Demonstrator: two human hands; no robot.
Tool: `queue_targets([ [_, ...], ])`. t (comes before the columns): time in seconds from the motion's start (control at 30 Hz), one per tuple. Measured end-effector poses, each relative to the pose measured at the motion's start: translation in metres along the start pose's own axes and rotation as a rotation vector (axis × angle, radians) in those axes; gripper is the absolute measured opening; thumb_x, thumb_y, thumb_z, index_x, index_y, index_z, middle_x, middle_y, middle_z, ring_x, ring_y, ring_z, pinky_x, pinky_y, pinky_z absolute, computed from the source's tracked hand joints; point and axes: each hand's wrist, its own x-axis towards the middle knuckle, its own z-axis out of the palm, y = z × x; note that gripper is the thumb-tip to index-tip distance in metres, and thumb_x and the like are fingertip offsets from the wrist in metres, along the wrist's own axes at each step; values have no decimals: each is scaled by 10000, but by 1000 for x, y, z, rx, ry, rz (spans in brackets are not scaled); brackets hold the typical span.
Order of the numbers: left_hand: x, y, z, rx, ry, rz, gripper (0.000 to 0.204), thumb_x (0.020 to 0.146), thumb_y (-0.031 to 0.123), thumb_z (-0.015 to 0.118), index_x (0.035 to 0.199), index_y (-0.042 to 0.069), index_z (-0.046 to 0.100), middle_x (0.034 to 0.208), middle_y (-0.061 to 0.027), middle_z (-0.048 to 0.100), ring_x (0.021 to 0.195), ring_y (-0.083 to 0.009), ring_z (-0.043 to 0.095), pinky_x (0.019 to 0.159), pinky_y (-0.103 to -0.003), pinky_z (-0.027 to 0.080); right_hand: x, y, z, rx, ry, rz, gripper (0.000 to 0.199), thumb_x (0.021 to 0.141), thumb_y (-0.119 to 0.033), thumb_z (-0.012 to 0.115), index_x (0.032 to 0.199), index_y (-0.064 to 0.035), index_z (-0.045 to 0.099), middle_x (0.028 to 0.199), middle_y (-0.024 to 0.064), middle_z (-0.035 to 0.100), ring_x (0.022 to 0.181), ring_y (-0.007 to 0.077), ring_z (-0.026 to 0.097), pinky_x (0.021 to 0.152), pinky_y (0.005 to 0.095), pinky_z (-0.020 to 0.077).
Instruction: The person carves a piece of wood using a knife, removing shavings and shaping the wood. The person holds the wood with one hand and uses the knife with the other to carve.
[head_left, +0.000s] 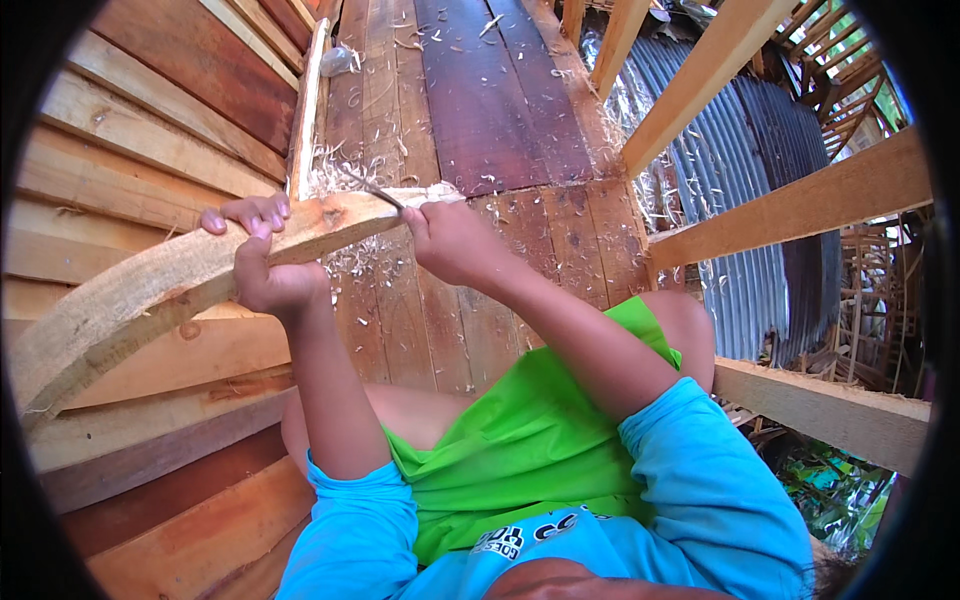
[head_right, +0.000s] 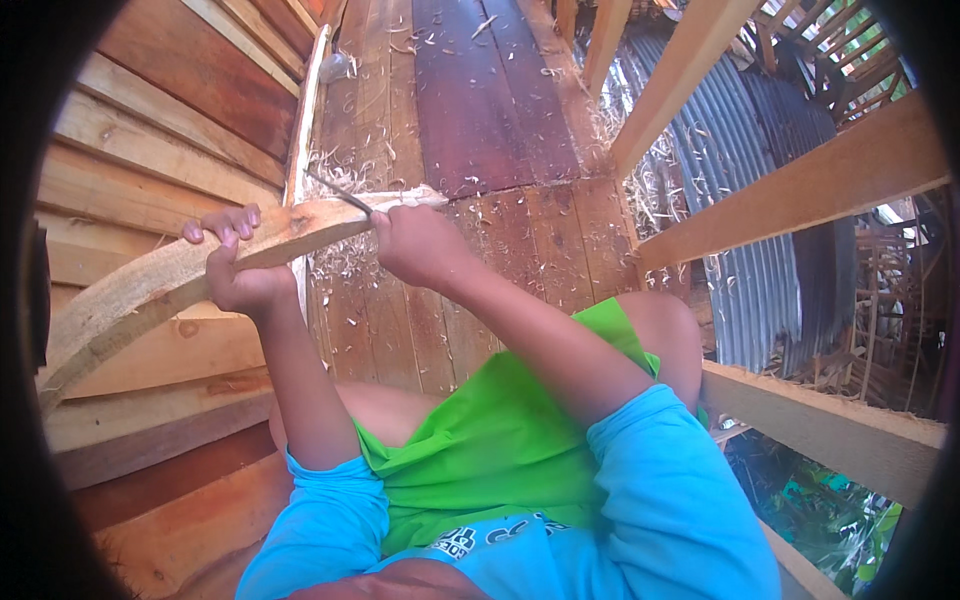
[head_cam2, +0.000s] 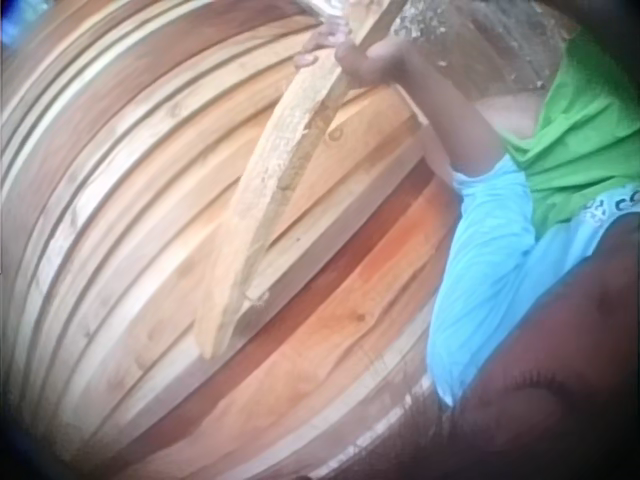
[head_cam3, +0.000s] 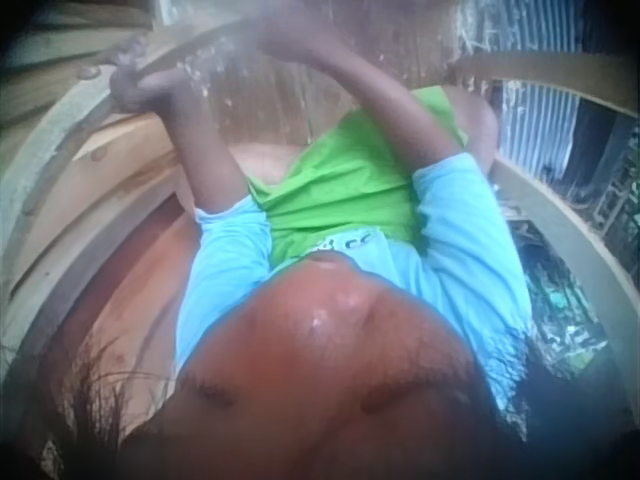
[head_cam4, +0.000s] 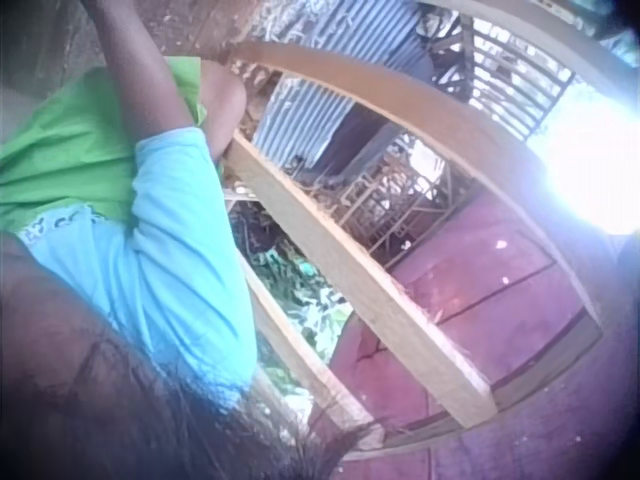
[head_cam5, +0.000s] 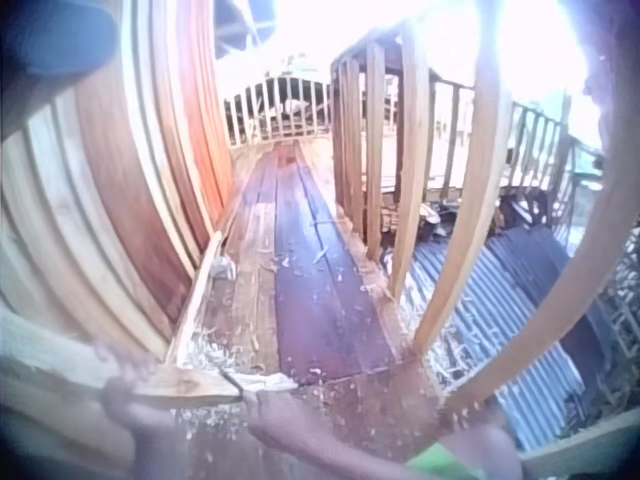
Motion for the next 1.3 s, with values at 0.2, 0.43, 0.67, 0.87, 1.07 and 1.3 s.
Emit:
queue_targets([
  [0.2,4,-2,-2,-15,26,-25,362,624,27,484,946,160,390,713,-25,395,683,-160,405,728,-342,397,-2,-10,5,-47,25,76,481,1005,-303,347,857,42,649,835,280,645,800,429,635,767,510,499],
  [0.43,0,-1,9,23,-29,-24,377,624,23,478,963,155,377,726,-25,395,691,-153,404,741,-342,393,4,7,2,-26,41,16,456,991,-292,359,874,39,650,840,274,648,823,435,631,784,520,492],
  [0.67,-1,-2,17,44,-64,-13,379,640,20,463,978,137,341,748,-35,405,694,-151,403,743,-344,384,4,22,2,-6,98,-28,451,987,-292,377,883,49,652,834,276,646,803,456,619,772,530,484],
  [0.87,0,2,-4,2,-36,-17,368,649,11,460,977,125,339,748,-34,405,699,-153,406,748,-349,384,-11,-19,1,-43,39,-38,450,987,-292,385,869,51,652,831,285,642,803,462,615,759,522,485],
  [1.07,-2,1,-3,-20,-33,-41,376,655,-12,458,983,126,336,757,-37,407,712,-156,415,773,-344,383,-17,-27,-4,-39,49,58,473,989,-315,388,808,39,645,797,287,634,805,452,618,747,533,475],
  [1.3,-1,0,4,-30,-76,-10,392,642,-37,454,982,123,340,759,-39,410,707,-157,417,758,-343,396,-7,-9,-1,-23,98,-6,453,987,-305,394,827,40,641,785,278,637,788,457,616,755,537,474],
])
